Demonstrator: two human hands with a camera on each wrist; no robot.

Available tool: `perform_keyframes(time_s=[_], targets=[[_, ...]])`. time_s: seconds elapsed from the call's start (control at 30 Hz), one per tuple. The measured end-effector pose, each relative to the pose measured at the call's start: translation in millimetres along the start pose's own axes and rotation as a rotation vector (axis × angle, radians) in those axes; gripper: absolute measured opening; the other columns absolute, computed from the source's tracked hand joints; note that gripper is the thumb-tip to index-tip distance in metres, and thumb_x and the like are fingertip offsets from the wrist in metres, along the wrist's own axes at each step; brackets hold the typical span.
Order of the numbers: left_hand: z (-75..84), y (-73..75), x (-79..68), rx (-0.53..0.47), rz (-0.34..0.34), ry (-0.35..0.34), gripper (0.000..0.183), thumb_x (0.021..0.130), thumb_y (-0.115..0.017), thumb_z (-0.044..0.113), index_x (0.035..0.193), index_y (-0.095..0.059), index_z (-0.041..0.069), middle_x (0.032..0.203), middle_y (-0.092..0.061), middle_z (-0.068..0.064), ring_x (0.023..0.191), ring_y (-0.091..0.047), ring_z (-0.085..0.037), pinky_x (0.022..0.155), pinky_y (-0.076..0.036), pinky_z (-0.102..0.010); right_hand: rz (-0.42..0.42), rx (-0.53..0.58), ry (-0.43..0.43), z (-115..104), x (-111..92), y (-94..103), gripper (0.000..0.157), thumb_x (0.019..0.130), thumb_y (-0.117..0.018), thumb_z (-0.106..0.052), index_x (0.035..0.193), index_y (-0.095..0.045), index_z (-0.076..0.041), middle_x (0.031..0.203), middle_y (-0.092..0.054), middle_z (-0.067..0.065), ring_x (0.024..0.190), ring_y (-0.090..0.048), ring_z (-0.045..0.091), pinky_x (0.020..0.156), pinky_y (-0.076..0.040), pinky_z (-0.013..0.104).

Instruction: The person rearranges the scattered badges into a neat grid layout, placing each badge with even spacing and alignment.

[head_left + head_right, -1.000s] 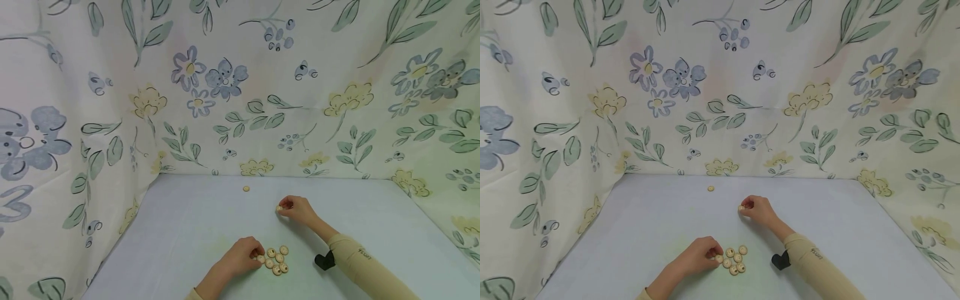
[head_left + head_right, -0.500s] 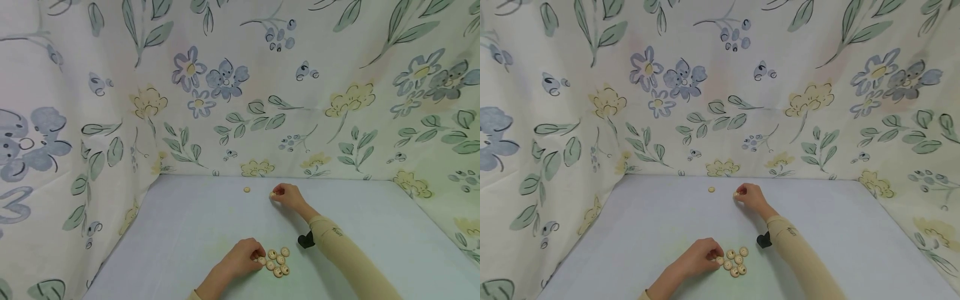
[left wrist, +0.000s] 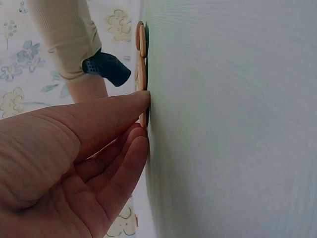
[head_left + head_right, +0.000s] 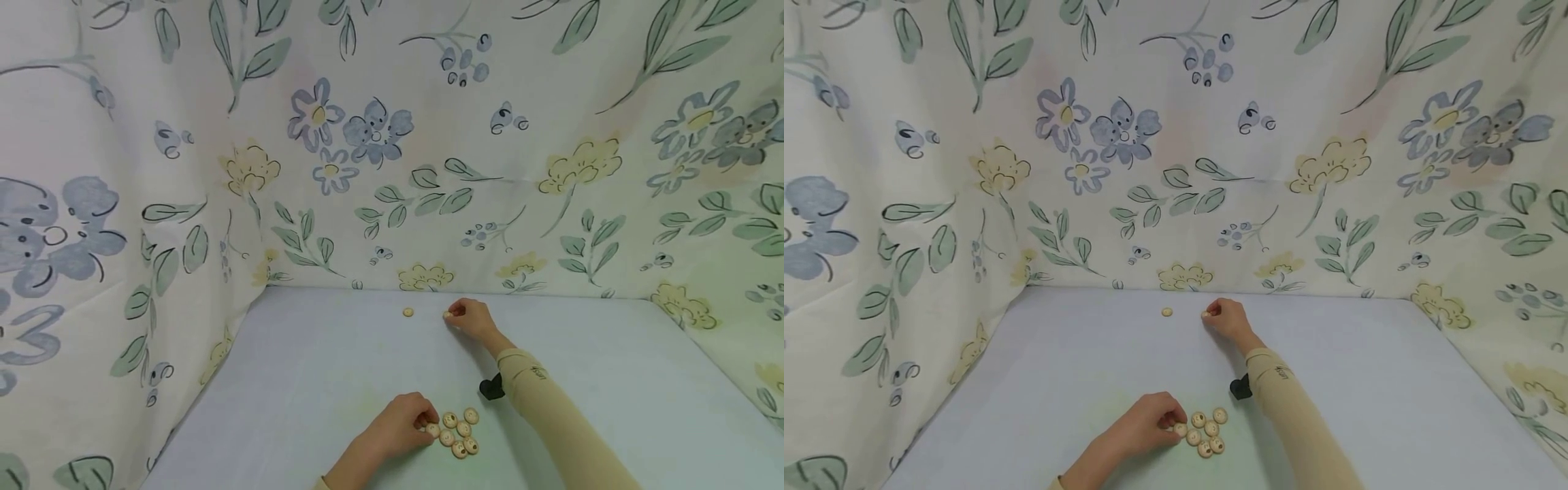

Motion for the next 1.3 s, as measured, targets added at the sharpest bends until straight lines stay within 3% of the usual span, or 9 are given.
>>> perform_keyframes(time_s=[0.67,1.3], targets=[[1.2,0.7,1.2,-0.01,-0.004,0.0,0.018,0.077,-0.077,0.002,0.091,-0.07,0.008,0.079,-0.054,0.01,0.072,-0.049,0.001,0.067,-0.045,-0.017,0.049,-0.01,-0.058,9,8,1.6,0.022,0.085,-0.075,-0.018,0.096,-0.067,-0.001,0.087,-0.064,0.007,0.077,-0.057,0.019,0.068,-0.047,0.029],[-0.2,-0.7,1.2,-0.011,-0.008,0.012,0.017,0.076,-0.078,0.002,0.091,-0.07,0.008,0.079,-0.054,0.01,0.071,-0.048,0.001,0.067,-0.045,-0.017,0.021,0.058,-0.12,17,8,-3.3,0.024,0.085,-0.075,-0.019,0.098,-0.066,-0.001,0.09,-0.066,0.008,0.081,-0.058,0.02,0.07,-0.047,0.03]])
Point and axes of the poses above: each hand's wrist, its own x-axis towards the middle knuckle, its own y-axis out of the back of the hand, z = x × y, the point moved 8 cm from there along x, towards the middle knuckle
